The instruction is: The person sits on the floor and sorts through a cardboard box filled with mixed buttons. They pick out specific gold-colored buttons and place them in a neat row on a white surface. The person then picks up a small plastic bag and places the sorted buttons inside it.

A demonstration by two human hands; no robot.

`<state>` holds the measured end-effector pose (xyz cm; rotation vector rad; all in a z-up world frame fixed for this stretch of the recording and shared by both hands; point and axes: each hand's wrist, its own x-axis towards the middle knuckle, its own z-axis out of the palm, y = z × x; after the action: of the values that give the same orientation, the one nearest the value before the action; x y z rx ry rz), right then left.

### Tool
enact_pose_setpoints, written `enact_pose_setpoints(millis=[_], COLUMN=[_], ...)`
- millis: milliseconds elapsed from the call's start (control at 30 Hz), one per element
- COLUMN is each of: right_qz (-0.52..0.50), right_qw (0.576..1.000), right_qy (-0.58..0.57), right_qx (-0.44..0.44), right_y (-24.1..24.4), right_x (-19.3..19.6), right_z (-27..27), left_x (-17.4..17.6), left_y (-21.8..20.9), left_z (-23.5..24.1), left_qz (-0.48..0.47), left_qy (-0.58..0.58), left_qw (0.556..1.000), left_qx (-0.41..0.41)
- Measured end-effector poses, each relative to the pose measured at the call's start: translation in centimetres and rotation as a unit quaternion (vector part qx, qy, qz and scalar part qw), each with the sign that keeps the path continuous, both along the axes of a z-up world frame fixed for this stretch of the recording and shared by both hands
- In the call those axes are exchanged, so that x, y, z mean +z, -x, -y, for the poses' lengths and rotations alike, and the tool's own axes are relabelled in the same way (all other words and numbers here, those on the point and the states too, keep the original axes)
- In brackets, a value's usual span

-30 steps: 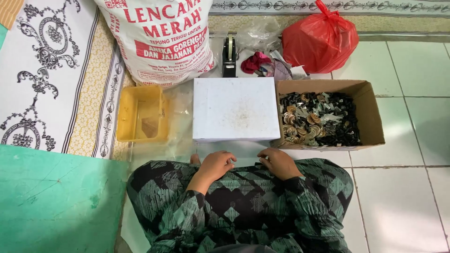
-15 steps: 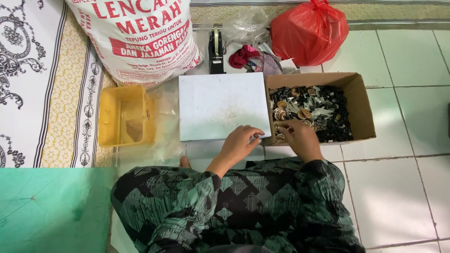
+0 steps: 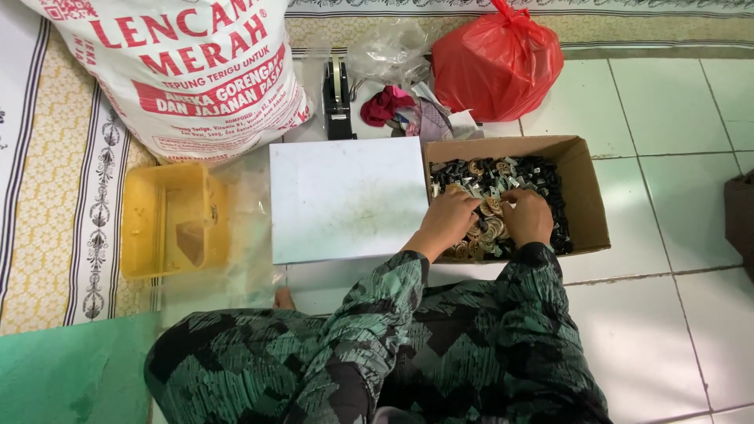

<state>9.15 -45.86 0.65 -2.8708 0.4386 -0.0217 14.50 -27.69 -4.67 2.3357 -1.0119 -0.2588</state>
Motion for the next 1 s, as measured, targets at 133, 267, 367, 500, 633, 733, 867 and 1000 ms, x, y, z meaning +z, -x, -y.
enact_pose_setpoints(millis=[133,267,367,500,633,733,867,1000], right_qz=[-0.021,-0.067,-0.085,-0.093,-0.106,-0.104,-0.087,-0.062], right_qw=[1.000,0.998,0.996,0.996,0.993,0.993,0.995,0.996], right_qy=[0.015,0.005,-0.006,0.000,-0.012,-0.029,-0.034,-0.055], right_qx=[-0.001,-0.008,-0.008,-0.012,-0.041,-0.036,-0.020,-0.032], right_y=[-1.0,-1.5,-1.5,-1.7,-1.4,-1.1,-0.9,-1.0], right_x=[-1.8,-1.1,-1.4,-0.9,-3.3,-4.8,-6.7,-4.7], right_z=[1.1,0.0,0.2,0.0,1.1,1.8,2.4,1.8], left_x=[-2.5,-8.2,-13.2,-17.4,-11.8,-8.1,-6.2,-3.6], left_y=[-0.6,-1.1,-1.8,-2.8,-2.7,-2.9,-3.5,-3.4], left_z=[2.9,6.1,8.4,9.1,6.9,5.3,4.6,4.5], left_qz=[-0.038,-0.061,-0.053,-0.033,-0.011,-0.029,-0.017,-0.032], left_qy=[0.046,0.106,0.085,0.050,0.059,0.035,0.044,0.058], left_qw=[0.998,0.992,0.995,0.998,0.998,0.999,0.999,0.998], left_qx=[-0.011,0.007,-0.001,-0.023,-0.014,-0.002,-0.008,0.008])
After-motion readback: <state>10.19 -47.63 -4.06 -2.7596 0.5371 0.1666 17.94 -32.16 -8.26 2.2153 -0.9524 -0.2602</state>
